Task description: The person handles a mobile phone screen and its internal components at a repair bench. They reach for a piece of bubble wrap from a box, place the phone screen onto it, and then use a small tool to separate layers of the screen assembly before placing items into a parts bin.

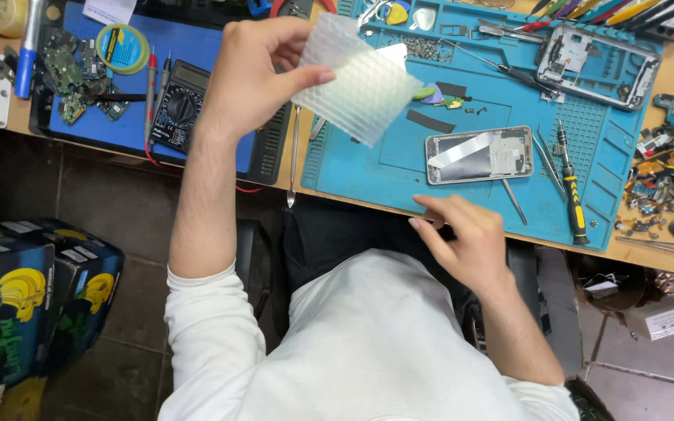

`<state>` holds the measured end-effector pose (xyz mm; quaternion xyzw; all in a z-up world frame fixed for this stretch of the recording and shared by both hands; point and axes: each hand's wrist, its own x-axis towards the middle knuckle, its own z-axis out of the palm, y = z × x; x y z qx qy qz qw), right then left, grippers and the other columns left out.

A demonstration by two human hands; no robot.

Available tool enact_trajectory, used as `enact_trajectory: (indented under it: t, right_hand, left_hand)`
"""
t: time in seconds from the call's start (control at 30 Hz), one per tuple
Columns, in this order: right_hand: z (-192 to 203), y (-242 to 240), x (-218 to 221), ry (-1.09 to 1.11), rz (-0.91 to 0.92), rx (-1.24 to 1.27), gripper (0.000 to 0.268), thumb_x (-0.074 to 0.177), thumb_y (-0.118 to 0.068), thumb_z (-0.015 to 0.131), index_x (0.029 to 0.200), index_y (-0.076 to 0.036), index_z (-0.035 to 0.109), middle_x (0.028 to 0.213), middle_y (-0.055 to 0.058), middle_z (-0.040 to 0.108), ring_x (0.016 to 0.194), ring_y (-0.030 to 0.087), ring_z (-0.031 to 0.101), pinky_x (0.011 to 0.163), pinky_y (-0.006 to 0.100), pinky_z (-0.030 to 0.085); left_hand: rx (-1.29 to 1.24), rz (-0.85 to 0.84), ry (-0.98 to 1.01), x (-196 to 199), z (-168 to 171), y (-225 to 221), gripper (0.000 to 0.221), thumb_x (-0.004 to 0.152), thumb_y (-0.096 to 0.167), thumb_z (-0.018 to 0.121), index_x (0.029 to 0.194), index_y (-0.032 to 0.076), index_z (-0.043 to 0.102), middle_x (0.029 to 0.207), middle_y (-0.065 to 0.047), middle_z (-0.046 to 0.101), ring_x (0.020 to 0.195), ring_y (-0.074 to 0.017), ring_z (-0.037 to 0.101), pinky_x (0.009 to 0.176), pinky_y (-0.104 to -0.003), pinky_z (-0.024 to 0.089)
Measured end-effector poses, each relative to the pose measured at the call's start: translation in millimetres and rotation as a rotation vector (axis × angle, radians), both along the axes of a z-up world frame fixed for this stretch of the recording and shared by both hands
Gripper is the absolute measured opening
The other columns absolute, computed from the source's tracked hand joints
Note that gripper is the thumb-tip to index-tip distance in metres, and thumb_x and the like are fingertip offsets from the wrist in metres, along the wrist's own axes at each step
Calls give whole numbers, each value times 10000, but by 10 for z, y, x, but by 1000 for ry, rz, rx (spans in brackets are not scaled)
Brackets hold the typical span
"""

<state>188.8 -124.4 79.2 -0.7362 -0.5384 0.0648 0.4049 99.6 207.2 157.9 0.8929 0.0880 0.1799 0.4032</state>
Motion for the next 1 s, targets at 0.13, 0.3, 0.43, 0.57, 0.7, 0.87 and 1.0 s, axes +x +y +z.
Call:
enact_trajectory:
  t: [0.13, 0.3, 0.43, 0.57, 0.7, 0.87, 1.0]
  right_hand:
    - [236, 291, 484, -163, -80, -223, 209, 997, -265, 740, 1183, -170, 741, 892, -38, 713, 738, 125, 654, 653, 312, 483]
    - [63, 1243, 1260, -243, -58, -484, 429, 933, -463, 771, 1224, -149, 743, 982, 34, 712, 899, 325, 668, 676, 525, 492]
    - [-263, 1803, 1493, -349, 4, -405, 604, 875, -541, 874, 1269, -117, 703, 1156, 149, 630, 964, 377, 629, 719, 517, 483]
    - [-128, 2027, 1377, -318, 55, -716, 760, 681, -630, 920, 1256, -208, 658, 1267, 145, 585, 1119, 348, 570, 839, 503, 491]
    - [-205, 2102, 1460, -393, 73, -763, 826, 644, -618, 945, 1268, -177, 632, 1239, 172, 574, 1109, 395, 578, 807, 532, 507]
    - [-157, 2018, 1499, -311, 91, -619, 664, 629, -473, 926, 1064, -101, 590, 1070, 138, 567, 962, 347, 531, 687, 475, 427]
    - [102, 1902, 1425, -93, 179, -514, 430, 745, -146, 819, 1022, -85, 496, 879, 79, 657, 769, 287, 579, 612, 453, 397]
  left_hand:
    - [-37, 2, -57, -51, -56, -8, 301, 936, 45, 862, 1198, 6, 718, 1068, -92, 761, 907, -146, 689, 770, -247, 568]
    - [-329, 227, -269, -349, -338, -103, 295, 976, 109, 777, 1216, -11, 656, 1131, -113, 724, 1010, -183, 702, 882, -274, 603]
    - [-387, 338, -306, -795, -431, -213, 336, 964, 123, 761, 1221, -47, 628, 1158, -158, 706, 1051, -238, 710, 927, -307, 635]
    - [-481, 516, -302, -1235, -543, -298, 379, 920, 152, 791, 1220, -27, 644, 1113, -114, 715, 1016, -181, 691, 923, -282, 585]
    - [-477, 591, -288, -1489, -591, -408, 406, 901, 169, 803, 1221, -24, 644, 1105, -117, 718, 1011, -186, 698, 928, -290, 587]
    - [-498, 563, -305, -1525, -729, -450, 363, 903, 121, 800, 1194, -31, 644, 1078, -110, 716, 983, -172, 691, 913, -278, 581]
    - [-494, 554, -285, -1457, -754, -423, 377, 900, 132, 805, 1201, -27, 643, 1087, -113, 716, 991, -179, 691, 921, -284, 583]
